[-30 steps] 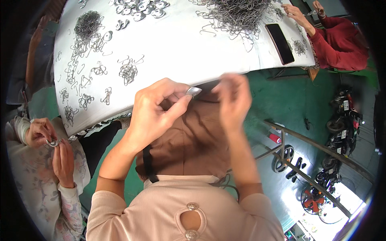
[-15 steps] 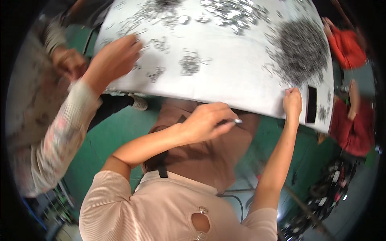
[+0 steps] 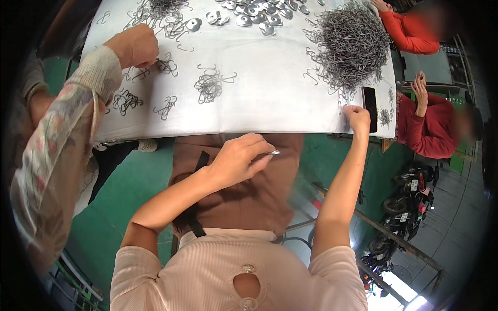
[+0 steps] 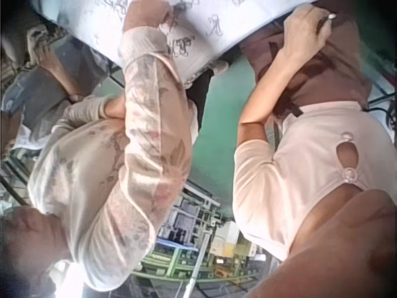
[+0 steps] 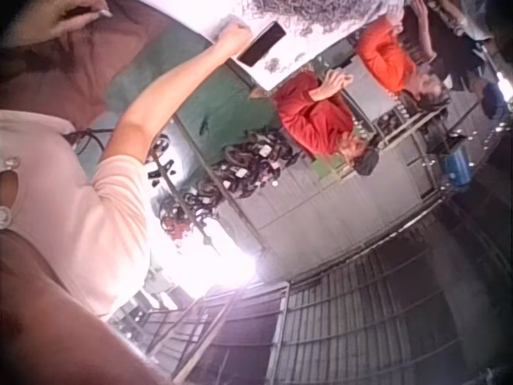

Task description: The person repeatedly picks up small metal discs and wire hooks from a table, inserts the hooks into the discs, and places the assembled units onto a hanging rack. The process is continuous and repetitive, with other workers performing similar tasks nearby.

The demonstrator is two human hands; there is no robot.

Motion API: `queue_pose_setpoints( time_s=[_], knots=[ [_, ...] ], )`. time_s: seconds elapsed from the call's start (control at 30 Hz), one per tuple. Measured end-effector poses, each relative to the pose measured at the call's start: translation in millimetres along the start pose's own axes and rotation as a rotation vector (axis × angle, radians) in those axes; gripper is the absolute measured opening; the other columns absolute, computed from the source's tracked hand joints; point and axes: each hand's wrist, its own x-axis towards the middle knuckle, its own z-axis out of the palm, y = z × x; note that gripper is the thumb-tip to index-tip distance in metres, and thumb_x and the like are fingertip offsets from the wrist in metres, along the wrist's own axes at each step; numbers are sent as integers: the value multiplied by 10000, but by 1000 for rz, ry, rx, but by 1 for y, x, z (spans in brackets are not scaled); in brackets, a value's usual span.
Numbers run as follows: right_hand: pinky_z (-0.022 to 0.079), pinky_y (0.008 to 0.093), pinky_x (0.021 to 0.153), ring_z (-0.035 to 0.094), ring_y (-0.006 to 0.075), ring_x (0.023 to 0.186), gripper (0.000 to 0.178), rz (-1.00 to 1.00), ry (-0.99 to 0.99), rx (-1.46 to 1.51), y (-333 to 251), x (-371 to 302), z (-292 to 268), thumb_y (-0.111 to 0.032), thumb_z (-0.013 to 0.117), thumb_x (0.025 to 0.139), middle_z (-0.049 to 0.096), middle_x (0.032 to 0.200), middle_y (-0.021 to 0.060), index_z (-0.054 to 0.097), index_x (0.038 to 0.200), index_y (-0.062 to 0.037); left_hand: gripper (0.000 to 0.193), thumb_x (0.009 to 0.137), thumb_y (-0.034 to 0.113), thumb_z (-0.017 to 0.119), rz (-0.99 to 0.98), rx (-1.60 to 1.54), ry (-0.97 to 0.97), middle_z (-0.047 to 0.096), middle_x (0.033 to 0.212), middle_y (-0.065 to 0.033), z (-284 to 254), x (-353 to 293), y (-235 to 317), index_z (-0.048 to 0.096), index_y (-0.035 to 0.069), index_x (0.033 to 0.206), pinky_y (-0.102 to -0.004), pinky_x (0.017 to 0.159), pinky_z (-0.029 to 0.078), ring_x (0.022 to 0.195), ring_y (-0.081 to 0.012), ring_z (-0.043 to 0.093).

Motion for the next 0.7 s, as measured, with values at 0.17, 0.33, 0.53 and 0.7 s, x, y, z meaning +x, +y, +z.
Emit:
queue_pose_setpoints(
  time_s=[0.17,0.33,0.53,0.7],
  knots=[
    [485,409,808,648,326,911,262,-47,-58,-213,-3,-10,20,-282,645,832,686,926,174,679,926,-40,132,781,70,662,-33,1,2,589,816,-88,-5,-3,1,653,45,911,-368,614,500,730,-271,596],
    [483,395,722,626,325,780,151,-488,-196,215,-112,-59,23,-158,623,840,665,836,161,627,881,-12,149,791,77,661,-36,13,29,604,831,-91,-3,-15,-10,650,41,936,-346,608,496,728,-263,597],
    [474,419,724,618,335,789,144,-1043,-445,290,-272,-180,83,-187,632,817,650,844,136,623,871,-54,218,778,109,669,-42,49,30,625,880,-110,6,-22,-19,630,29,978,-407,677,498,773,-304,602],
    [489,414,773,614,323,888,147,-1128,-407,242,-304,-183,109,-199,664,805,633,954,109,648,893,-82,256,772,94,667,-113,52,-26,634,929,-139,-1,-18,-18,607,30,1013,-444,723,502,825,-343,611]
  ],
)
